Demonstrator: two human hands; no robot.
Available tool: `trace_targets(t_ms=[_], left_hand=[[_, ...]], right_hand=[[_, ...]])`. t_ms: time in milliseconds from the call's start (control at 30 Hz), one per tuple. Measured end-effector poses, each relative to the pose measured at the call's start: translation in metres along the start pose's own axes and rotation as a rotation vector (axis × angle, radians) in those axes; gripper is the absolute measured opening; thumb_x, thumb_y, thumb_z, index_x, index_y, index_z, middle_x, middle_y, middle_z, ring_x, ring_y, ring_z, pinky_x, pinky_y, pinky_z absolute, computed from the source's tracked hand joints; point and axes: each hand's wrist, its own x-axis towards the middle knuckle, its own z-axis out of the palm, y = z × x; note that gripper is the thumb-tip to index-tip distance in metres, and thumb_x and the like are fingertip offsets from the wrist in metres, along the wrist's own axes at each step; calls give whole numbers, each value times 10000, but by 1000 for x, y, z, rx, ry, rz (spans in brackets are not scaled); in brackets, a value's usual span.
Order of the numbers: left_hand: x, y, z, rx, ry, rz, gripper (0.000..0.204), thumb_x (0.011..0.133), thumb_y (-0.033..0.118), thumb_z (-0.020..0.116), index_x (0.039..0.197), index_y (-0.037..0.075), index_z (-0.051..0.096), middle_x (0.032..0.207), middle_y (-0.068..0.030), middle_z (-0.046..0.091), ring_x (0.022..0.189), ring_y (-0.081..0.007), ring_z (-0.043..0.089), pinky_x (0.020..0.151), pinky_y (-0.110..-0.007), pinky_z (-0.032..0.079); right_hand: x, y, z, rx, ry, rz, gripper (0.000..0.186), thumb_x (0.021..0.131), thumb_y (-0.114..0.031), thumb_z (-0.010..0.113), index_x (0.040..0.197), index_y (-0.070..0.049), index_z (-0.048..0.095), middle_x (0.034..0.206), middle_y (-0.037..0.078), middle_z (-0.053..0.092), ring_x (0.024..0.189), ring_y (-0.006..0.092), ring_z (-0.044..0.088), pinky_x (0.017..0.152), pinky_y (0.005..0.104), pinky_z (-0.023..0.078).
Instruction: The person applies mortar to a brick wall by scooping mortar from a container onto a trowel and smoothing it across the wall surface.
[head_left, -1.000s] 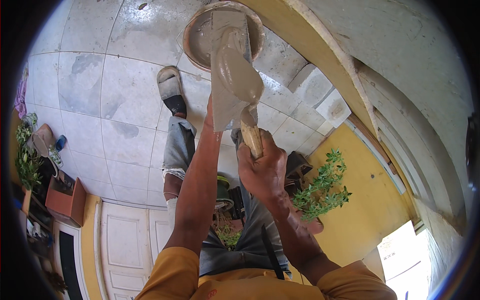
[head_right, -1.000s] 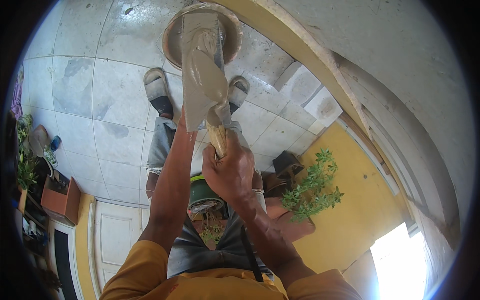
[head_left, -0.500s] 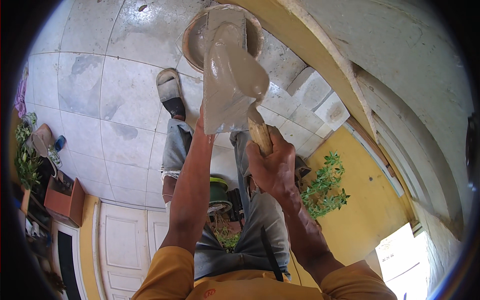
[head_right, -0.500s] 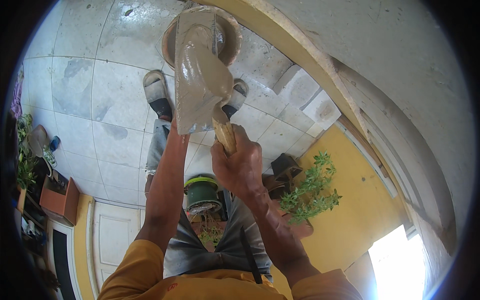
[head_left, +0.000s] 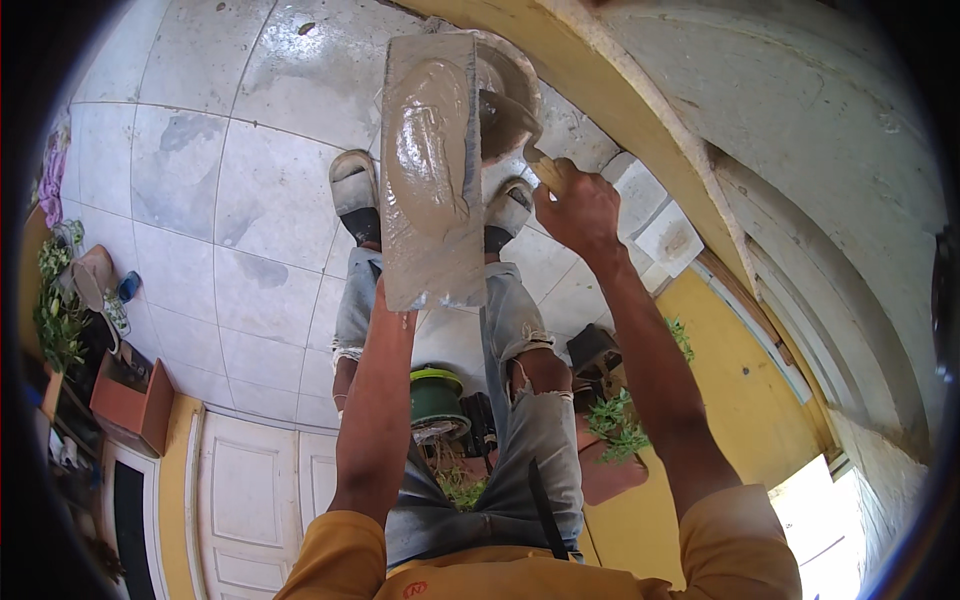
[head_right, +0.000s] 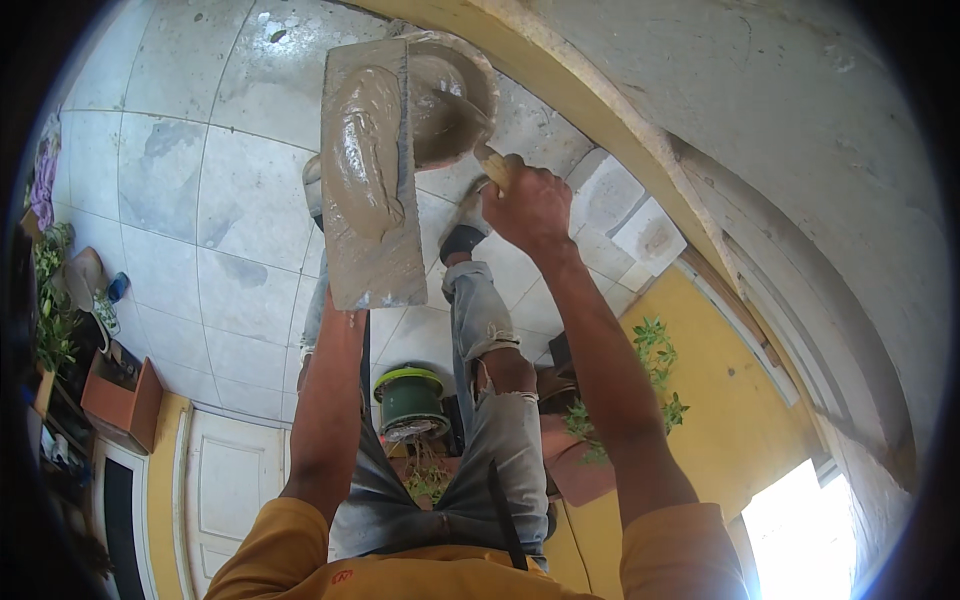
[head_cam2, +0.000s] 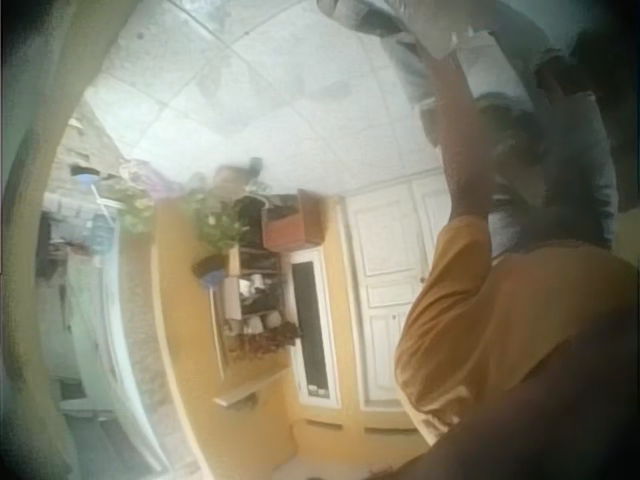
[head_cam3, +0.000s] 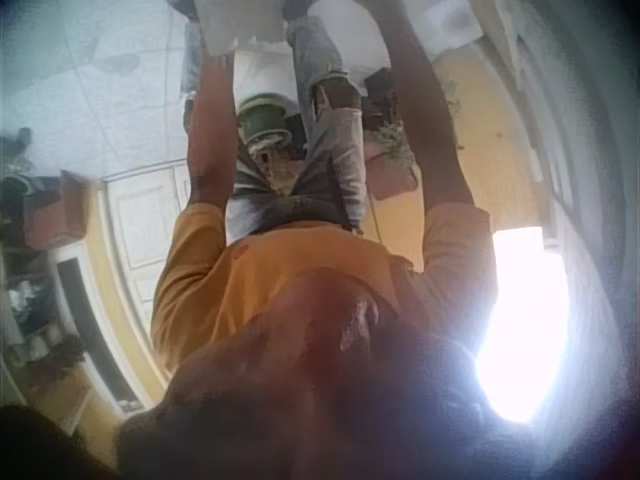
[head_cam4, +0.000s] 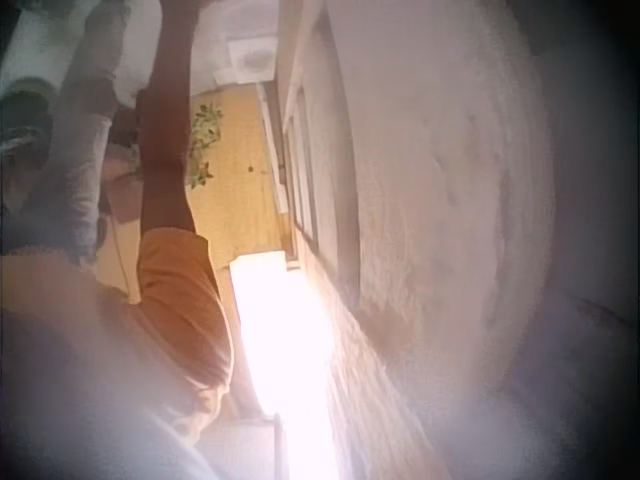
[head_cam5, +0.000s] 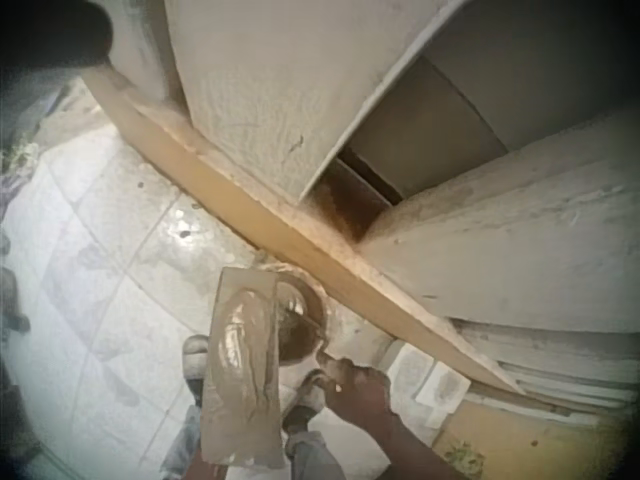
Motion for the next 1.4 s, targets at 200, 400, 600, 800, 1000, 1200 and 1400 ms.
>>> trace_targets(t_ms=[200,400,600,800,1000,1200,1400], left_hand=[[-73,15,-8,58,138,-40,571,1039,338,560,1477,-18,469,1353,-247,607,1105,-326,682,957,-450,597],[-208,30,11,121,280,-243,572,1039,341,560,1469,-26,474,1342,-261,608,1097,-318,682,948,-438,601],[-250,97,125,210,15,-402,572,1039,344,560,1461,-35,478,1331,-274,608,1089,-311,681,938,-425,604],[-272,142,372,253,-522,-664,573,1040,347,560,1453,-43,483,1319,-287,609,1081,-303,681,929,-413,608],[-362,124,581,311,-997,-962,575,1040,350,560,1445,-51,487,1308,-300,609,1073,-295,680,920,-400,612],[-478,102,712,654,-1118,-714,597,1087,423,403,1382,-84,515,1190,-331,642,953,-287,709,805,-352,634],[-475,94,750,931,-1217,-206,558,1128,383,368,1423,-70,507,1137,-199,703,900,-222,711,770,-321,610]], right_hand=[[-5,-50,-26,92,-15,-42,288,884,-243,692,1079,-32,716,968,231,720,939,392,716,843,498,555],[-142,-111,-163,1419,-279,58,345,985,-183,609,1253,17,693,1162,99,735,1023,192,695,904,346,534],[-262,-127,-268,2147,-228,-187,382,978,-164,677,1327,-11,653,1236,71,717,1149,164,652,1014,326,475],[-339,-154,-402,2253,169,-563,335,962,-199,732,1251,-36,689,1224,57,727,1120,184,688,1014,371,514],[-382,-138,-462,2207,691,-847,278,964,-149,721,1209,-19,695,1184,84,734,1099,209,694,976,389,536],[-416,-89,-575,2061,1151,-953,242,1018,-87,627,1198,69,671,1163,122,727,1049,226,694,965,390,536],[-467,-22,-739,1672,1492,-1227,217,1040,-125,619,1155,48,680,1061,106,719,916,183,695,872,338,571]])
